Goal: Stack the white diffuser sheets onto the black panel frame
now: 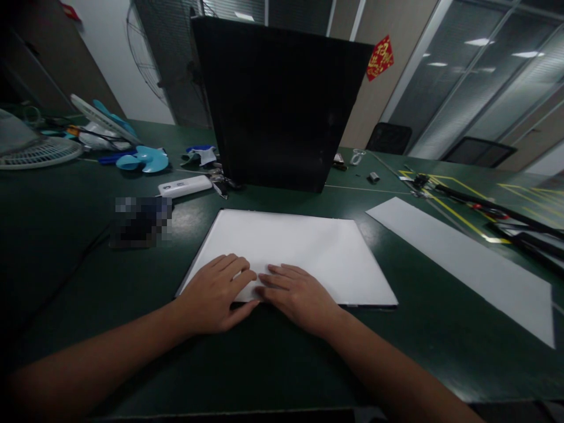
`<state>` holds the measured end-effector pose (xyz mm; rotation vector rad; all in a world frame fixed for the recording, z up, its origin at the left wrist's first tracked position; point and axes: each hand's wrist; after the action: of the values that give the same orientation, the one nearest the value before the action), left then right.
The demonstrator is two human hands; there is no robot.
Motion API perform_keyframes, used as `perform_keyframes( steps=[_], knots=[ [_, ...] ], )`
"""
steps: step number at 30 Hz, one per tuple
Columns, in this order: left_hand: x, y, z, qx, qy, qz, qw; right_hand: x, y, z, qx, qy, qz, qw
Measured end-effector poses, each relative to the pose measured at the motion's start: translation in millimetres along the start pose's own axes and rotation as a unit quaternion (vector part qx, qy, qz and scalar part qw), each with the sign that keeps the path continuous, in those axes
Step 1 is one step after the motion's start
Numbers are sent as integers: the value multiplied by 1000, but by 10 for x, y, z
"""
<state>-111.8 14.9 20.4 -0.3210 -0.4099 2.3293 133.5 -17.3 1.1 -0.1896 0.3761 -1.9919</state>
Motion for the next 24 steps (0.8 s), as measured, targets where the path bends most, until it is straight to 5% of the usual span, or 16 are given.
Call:
perform_keyframes(
  steps=[8, 24],
  knots=[
    [34, 16, -46, 99, 2, 93, 991, -19, 28, -8, 2, -10, 3, 1000],
    [16, 48, -88, 118, -32, 137, 983, 2, 14, -14, -5, 0, 11, 1000]
  ],
)
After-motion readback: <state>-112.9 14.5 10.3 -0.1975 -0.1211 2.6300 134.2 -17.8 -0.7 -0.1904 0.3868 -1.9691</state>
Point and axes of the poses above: each hand's wrist, its own y-axis away from the middle knuckle, its own z-axis out of the back of the hand, x = y × z, and after that the axes turned 14 degrees about z, right-handed
